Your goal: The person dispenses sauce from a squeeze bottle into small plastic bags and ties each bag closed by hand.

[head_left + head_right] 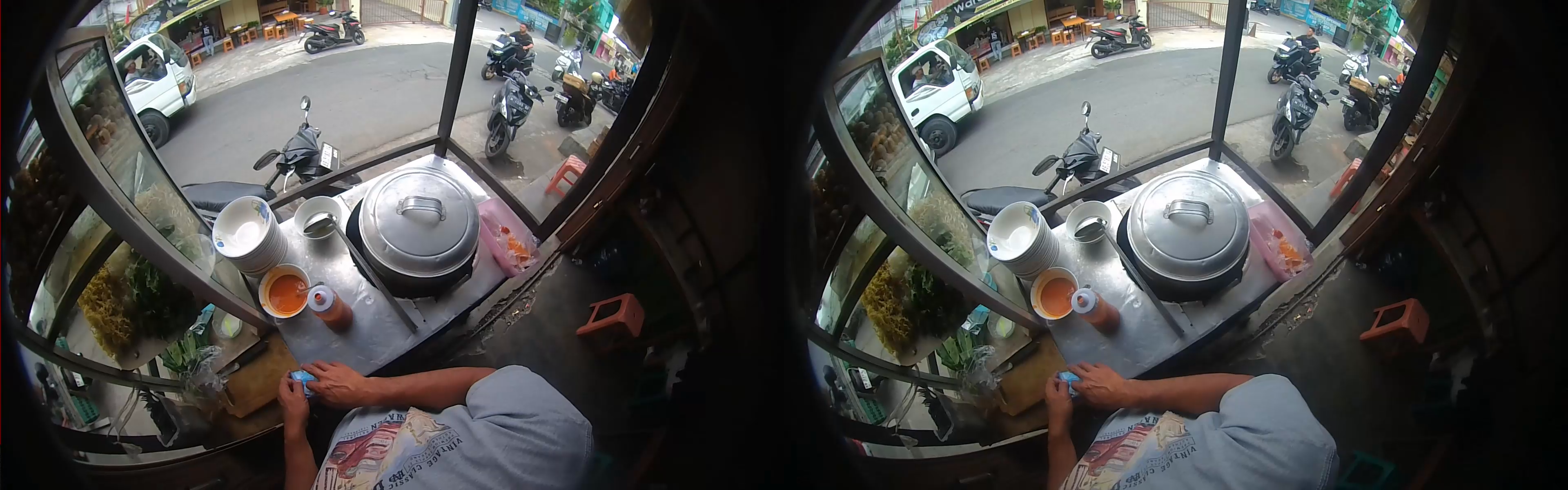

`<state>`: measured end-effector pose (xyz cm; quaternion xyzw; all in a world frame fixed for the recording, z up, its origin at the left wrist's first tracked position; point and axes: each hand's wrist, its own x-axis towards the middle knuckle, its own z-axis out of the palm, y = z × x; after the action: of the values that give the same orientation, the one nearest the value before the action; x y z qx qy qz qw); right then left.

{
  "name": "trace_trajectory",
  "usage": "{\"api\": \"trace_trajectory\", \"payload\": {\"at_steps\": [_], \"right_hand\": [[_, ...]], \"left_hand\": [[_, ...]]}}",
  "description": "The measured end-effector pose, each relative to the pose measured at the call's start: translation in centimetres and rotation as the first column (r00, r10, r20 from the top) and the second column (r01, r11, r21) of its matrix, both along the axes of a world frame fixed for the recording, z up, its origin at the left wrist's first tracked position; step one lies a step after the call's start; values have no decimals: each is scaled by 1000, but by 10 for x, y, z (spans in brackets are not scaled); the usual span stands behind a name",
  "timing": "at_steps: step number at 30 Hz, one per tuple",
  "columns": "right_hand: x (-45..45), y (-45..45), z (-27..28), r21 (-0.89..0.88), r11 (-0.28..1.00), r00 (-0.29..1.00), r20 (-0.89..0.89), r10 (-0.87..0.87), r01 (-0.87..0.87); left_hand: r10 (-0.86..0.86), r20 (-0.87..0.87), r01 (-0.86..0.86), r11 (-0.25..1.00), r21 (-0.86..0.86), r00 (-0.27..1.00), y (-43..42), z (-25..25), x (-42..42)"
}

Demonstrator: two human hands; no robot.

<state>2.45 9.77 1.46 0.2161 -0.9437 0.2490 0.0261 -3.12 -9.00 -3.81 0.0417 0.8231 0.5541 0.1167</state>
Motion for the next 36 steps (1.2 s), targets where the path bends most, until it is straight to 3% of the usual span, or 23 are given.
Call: {"api": "trace_trajectory", "payload": {"at_steps": [2,5,8,11,14,17,22,25,26,28,30,31,34,36], "right_hand": [[4,0,-1,-12,996,981,-178,-84,83],[-1,2,5,-107,993,993,-101,-59,48],[-10,6,-8,-291,956,999,-14,-52,46],[-19,7,-9,-465,880,989,142,-32,95],[-28,15,-3,-508,852,948,315,46,128],[-31,22,5,-554,812,910,409,75,182],[-39,30,14,-691,657,805,554,211,303],[-38,30,11,-698,642,854,504,127,317],[-38,27,13,-755,556,869,483,111,348],[-37,28,26,-838,371,891,451,57,400],[-39,36,37,-847,293,879,476,42,444],[-42,39,41,-848,249,871,490,35,467],[-43,46,43,-856,204,866,496,63,475],[-43,49,42,-843,138,838,534,113,519]], "left_hand": [[1,121,3,1000,-29,993,5,28,5],[6,205,-24,996,84,979,10,30,7],[6,-14,-3,983,182,1000,9,5,7],[-7,-50,18,975,223,999,31,74,25],[-77,-25,81,912,401,997,24,64,24],[-184,22,153,870,470,983,15,55,21],[-221,-114,246,922,299,969,-1,53,10],[-218,-237,248,963,107,947,-7,61,4],[-233,-289,249,968,19,929,-12,61,0],[-150,-302,141,989,-52,941,-31,44,-13],[-51,-342,4,991,-137,938,-52,23,-24],[-31,-277,-17,986,-167,960,-63,17,-26],[-39,-307,-114,878,-465,951,-71,24,-28],[-3,-248,-114,881,-459,969,-70,24,-34]]}}
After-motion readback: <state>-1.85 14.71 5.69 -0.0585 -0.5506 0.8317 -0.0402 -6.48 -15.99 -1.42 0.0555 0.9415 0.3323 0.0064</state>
